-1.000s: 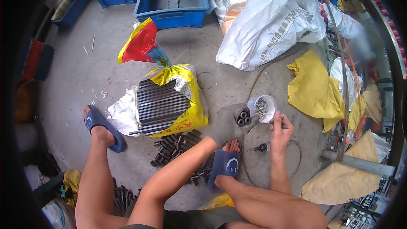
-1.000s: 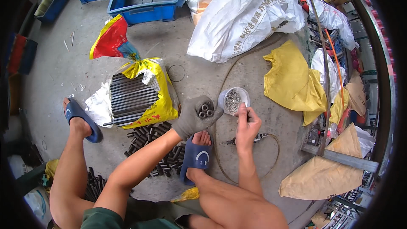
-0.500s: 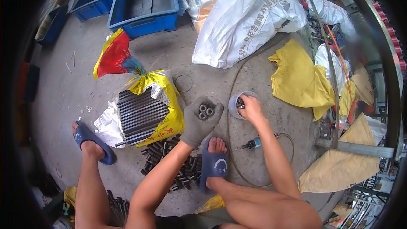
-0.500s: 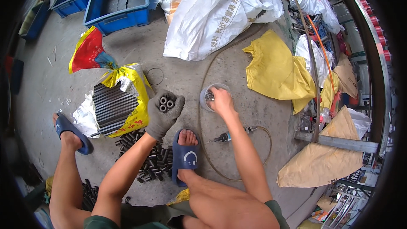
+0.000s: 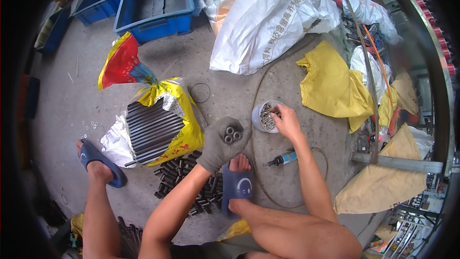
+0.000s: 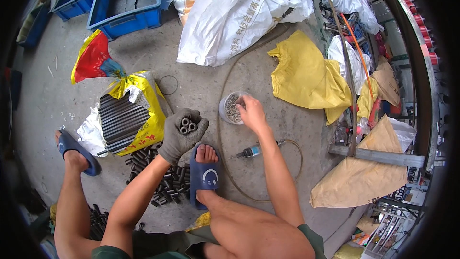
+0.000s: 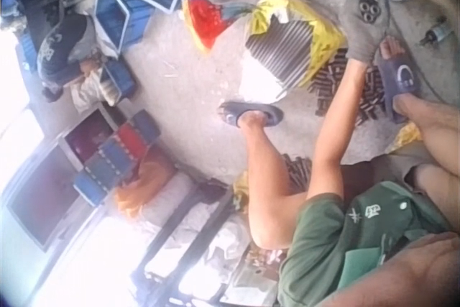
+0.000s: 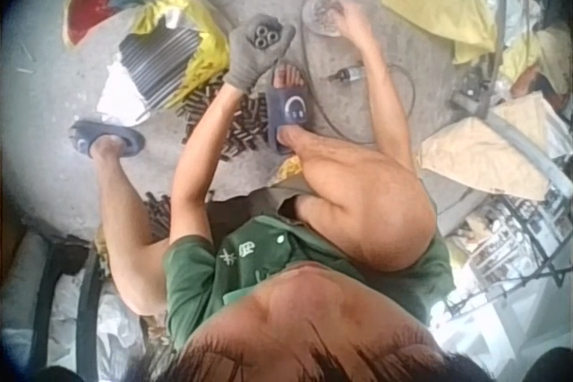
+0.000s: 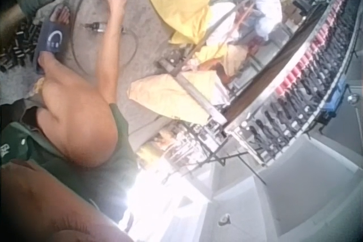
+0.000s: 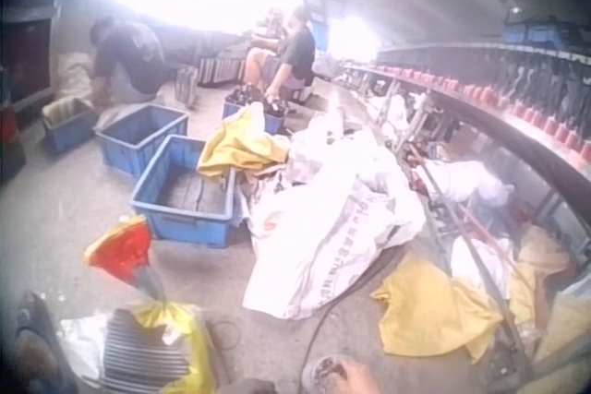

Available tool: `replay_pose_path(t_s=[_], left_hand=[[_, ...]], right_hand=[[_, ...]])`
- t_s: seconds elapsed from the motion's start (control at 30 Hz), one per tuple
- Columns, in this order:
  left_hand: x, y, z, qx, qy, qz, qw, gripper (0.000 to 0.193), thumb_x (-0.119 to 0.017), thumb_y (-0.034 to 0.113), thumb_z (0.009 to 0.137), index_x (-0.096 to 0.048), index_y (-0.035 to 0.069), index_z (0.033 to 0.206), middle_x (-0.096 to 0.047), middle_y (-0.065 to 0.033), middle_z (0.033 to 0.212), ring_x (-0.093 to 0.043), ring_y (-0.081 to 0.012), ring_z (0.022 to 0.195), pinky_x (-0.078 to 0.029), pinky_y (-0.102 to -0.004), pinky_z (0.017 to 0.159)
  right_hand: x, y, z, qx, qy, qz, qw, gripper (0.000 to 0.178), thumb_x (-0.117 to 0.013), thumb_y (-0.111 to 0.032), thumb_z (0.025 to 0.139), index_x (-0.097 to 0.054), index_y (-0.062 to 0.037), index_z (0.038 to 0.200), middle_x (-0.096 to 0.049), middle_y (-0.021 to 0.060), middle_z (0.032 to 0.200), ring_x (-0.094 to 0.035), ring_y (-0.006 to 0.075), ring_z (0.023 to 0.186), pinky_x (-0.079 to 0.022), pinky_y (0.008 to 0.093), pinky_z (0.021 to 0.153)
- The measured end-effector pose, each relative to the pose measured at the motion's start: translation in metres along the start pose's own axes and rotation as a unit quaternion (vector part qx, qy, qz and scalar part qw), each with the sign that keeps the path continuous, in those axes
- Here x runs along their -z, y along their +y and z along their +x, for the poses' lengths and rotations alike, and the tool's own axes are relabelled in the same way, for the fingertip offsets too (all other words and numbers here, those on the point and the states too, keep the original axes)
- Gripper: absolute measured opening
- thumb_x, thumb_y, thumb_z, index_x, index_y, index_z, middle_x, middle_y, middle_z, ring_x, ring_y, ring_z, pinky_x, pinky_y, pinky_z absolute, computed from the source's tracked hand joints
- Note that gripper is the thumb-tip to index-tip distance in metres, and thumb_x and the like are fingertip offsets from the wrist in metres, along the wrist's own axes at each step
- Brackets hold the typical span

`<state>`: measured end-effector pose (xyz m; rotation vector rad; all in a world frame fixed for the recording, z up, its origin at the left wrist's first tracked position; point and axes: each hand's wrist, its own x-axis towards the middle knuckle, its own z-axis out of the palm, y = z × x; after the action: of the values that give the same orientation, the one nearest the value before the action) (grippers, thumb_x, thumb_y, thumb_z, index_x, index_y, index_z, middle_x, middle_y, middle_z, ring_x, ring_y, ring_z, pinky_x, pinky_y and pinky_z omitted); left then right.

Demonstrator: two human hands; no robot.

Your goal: The person places washers on small metal tubes and uses a pneumatic screwdriver to fasten components together.

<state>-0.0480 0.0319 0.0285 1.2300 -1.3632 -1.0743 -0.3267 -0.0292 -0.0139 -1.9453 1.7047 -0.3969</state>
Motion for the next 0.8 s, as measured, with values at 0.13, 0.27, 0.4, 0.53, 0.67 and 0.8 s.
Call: replay_pose_path(t_s=[0.13,0.27,0.4,0.53,0.67,0.8], left_hand=[[0.003,0.003,0.001,-0.003,-0.006,0.003,1.0,0.021,-0.085,0.012,0.081,-0.069,0.002,0.092,-0.075,-0.01,0.082,-0.071,-0.0157,0.073,-0.057,-0.0305,0.069],[0.001,0.004,-0.001,0.012,-0.022,0.0,1.0,0.022,-0.086,0.012,0.081,-0.07,0.001,0.093,-0.075,-0.0109,0.084,-0.071,-0.0169,0.075,-0.057,-0.0315,0.071],[0.004,0.007,-0.002,0.03,-0.018,-0.012,0.999,0.023,-0.085,0.011,0.08,-0.071,0.0,0.094,-0.075,-0.0128,0.088,-0.071,-0.0179,0.079,-0.057,-0.0323,0.075],[0.002,0.005,-0.002,0.026,-0.016,-0.031,0.999,0.021,-0.084,0.009,0.083,-0.071,-0.001,0.095,-0.073,-0.0091,0.085,-0.068,-0.0137,0.075,-0.055,-0.0293,0.07],[0.003,0.002,-0.003,0.048,-0.012,-0.034,0.998,0.019,-0.084,0.01,0.086,-0.07,-0.001,0.096,-0.07,-0.0052,0.083,-0.066,-0.0102,0.073,-0.054,-0.0275,0.067],[-0.001,0.003,-0.001,0.05,-0.016,-0.021,0.998,0.019,-0.084,0.01,0.085,-0.07,0.0,0.093,-0.071,-0.007,0.082,-0.066,-0.0114,0.072,-0.054,-0.0283,0.066]], right_hand=[[0.009,-0.01,-0.007,-0.005,0.024,0.08,0.996,0.014,-0.069,-0.008,0.091,-0.072,-0.0019,0.102,-0.07,0.0198,0.1,-0.069,0.0396,0.092,-0.055,0.0464,0.083],[0.004,0.0,-0.01,0.058,0.048,-0.023,0.997,0.014,-0.067,-0.009,0.092,-0.072,-0.0024,0.103,-0.069,0.0202,0.1,-0.068,0.0411,0.092,-0.055,0.0476,0.084],[-0.018,0.009,0.003,0.091,-0.021,-0.112,0.989,0.015,-0.068,-0.011,0.09,-0.074,-0.0029,0.1,-0.069,0.02,0.096,-0.067,0.0419,0.092,-0.055,0.0493,0.083],[-0.026,0.015,0.012,0.092,-0.107,-0.175,0.975,0.018,-0.073,-0.015,0.085,-0.077,-0.0047,0.098,-0.073,0.0188,0.095,-0.07,0.0402,0.094,-0.057,0.0474,0.083],[-0.029,0.007,0.018,0.069,-0.151,-0.165,0.972,0.02,-0.076,-0.016,0.081,-0.079,-0.0048,0.096,-0.074,0.0205,0.096,-0.071,0.0404,0.093,-0.058,0.0469,0.084],[-0.021,0.011,0.02,0.097,-0.148,-0.163,0.971,0.018,-0.076,-0.015,0.081,-0.078,-0.0034,0.095,-0.073,0.0218,0.094,-0.071,0.0417,0.088,-0.059,0.0472,0.081]])
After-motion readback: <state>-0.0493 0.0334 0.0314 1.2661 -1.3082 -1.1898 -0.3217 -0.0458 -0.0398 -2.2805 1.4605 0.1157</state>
